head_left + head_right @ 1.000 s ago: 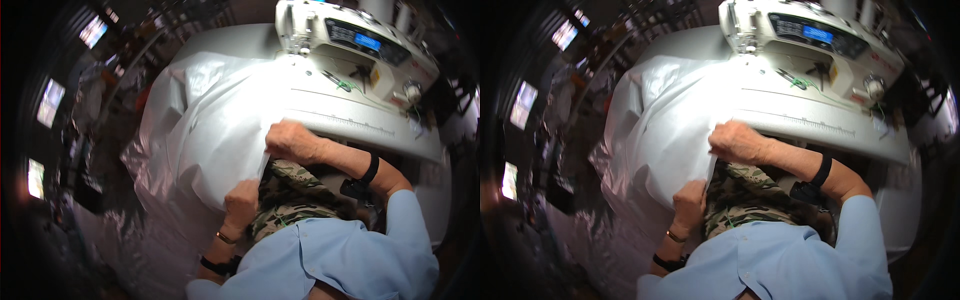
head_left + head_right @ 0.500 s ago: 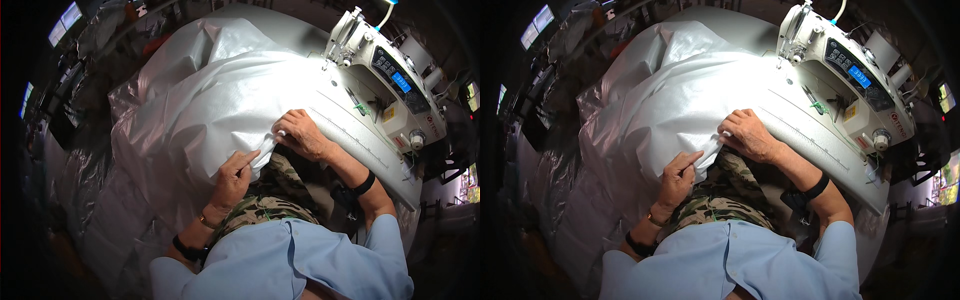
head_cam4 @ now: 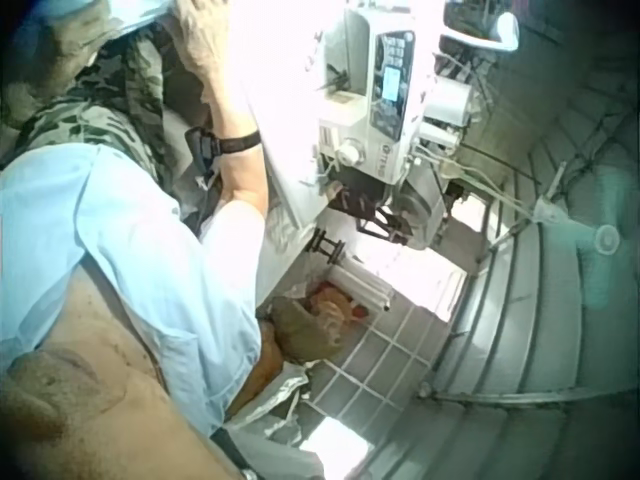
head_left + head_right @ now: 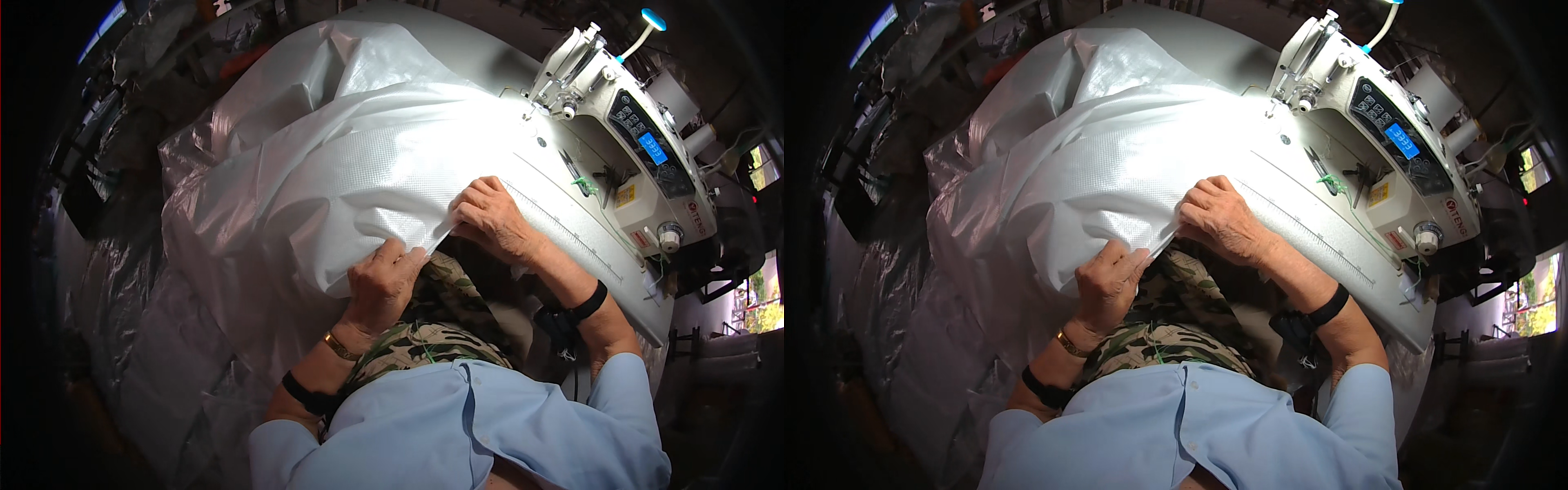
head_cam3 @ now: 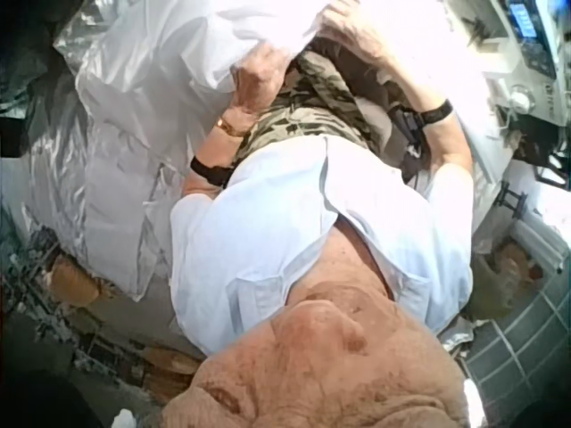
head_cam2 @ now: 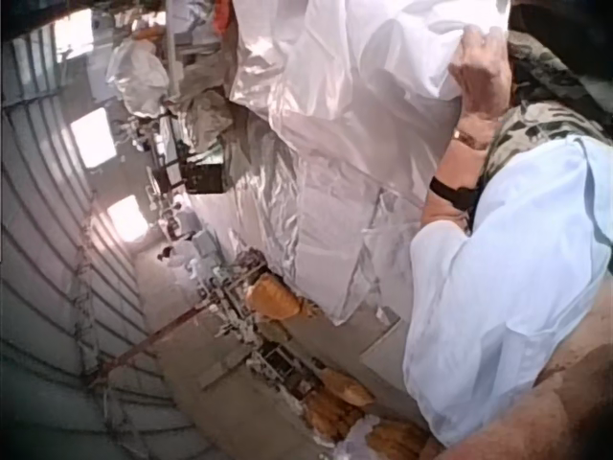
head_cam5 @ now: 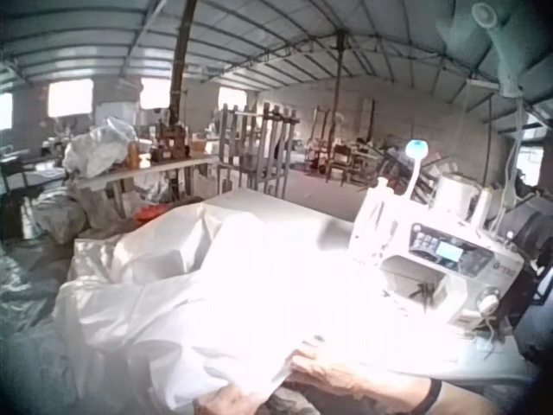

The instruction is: Sewing a large white plastic sheet using an industrial sewing machine.

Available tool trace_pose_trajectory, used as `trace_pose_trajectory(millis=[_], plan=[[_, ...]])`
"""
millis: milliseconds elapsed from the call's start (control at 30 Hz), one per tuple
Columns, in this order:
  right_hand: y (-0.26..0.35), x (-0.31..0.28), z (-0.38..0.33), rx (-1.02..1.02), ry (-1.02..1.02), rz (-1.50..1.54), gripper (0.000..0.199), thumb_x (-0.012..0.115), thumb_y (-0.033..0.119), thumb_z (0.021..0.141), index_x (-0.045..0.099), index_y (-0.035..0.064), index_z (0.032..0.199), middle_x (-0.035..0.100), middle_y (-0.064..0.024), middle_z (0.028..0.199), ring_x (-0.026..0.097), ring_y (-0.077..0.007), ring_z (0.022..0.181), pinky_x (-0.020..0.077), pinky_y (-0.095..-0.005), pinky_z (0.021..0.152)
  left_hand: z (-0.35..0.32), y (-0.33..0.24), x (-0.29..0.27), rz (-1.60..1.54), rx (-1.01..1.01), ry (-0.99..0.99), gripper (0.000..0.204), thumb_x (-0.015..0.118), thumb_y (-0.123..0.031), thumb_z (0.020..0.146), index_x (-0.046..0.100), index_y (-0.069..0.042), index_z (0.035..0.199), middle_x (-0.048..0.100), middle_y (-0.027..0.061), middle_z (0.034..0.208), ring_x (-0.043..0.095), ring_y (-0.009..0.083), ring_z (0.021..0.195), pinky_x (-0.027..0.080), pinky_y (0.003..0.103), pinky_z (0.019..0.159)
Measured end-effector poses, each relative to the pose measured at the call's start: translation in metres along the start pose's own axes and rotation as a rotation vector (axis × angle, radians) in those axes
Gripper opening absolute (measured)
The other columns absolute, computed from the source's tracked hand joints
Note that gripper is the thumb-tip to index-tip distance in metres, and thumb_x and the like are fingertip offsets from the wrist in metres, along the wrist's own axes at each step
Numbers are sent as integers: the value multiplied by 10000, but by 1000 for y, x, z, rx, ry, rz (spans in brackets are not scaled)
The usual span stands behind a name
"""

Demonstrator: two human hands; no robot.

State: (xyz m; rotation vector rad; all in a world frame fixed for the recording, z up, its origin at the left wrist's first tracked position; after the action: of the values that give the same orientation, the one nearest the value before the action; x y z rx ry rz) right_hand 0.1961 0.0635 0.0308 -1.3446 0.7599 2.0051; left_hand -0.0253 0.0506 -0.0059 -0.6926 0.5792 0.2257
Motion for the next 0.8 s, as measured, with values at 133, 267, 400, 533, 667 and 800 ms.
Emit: trace_pose_trajectory(millis=[133, 267, 400, 533, 667, 800], plan=[[-15, -7, 0, 45, 12, 22, 223, 719, 230, 816, 567, 88, 894, 561, -36, 868, 540, -215, 854, 406, -357, 803, 4, -2, -9, 65, 14, 61, 248, 677, 47, 753, 686, -52, 980, 536, 80, 771, 566, 243, 599, 466, 352, 540], [-37, -14, -2, 90, -36, 20, 205, 722, 265, 821, 601, 106, 862, 560, -24, 798, 546, -205, 794, 410, -338, 730, 3, -3, -14, 67, 29, 39, 301, 630, 67, 757, 684, -23, 1039, 537, 87, 776, 576, 240, 610, 487, 345, 555], [-57, -17, -5, 138, -78, 33, 196, 728, 285, 818, 627, 116, 825, 593, -17, 797, 557, -196, 778, 414, -333, 722, 1, 2, -16, 8, 75, 101, 360, 576, 85, 774, 665, 9, 1115, 552, 108, 782, 589, 255, 620, 488, 349, 553], [-78, -20, -7, 154, -68, -13, 210, 724, 323, 820, 642, 130, 820, 603, -14, 797, 565, -190, 781, 411, -332, 729, 3, 8, -12, 29, 88, 167, 398, 581, 79, 787, 626, 16, 1178, 558, 125, 780, 595, 269, 629, 480, 356, 548], [-94, -24, -10, 156, -82, 7, 276, 711, 393, 813, 647, 127, 850, 605, -15, 804, 567, -202, 784, 379, -367, 857, 9, 8, -10, -57, 106, 236, 364, 619, 49, 787, 616, 23, 1150, 561, 132, 784, 596, 277, 623, 472, 363, 546], [-112, -27, -14, 189, -68, 18, 327, 692, 430, 817, 610, 115, 839, 592, -15, 809, 563, -203, 799, 358, -384, 900, 15, 5, -6, -145, 49, 285, 257, 650, 6, 771, 648, -10, 1027, 558, 122, 748, 592, 278, 601, 464, 365, 538]])
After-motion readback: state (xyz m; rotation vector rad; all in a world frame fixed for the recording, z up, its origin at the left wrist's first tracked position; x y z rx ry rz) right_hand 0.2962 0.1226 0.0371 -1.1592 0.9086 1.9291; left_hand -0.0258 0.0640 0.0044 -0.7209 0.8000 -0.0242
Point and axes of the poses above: each hand's wrist, its own z-axis towards the middle knuckle, its own x-axis out of the palm, y = z × x, the point moved 2 cm from there along z, towards the middle knuckle
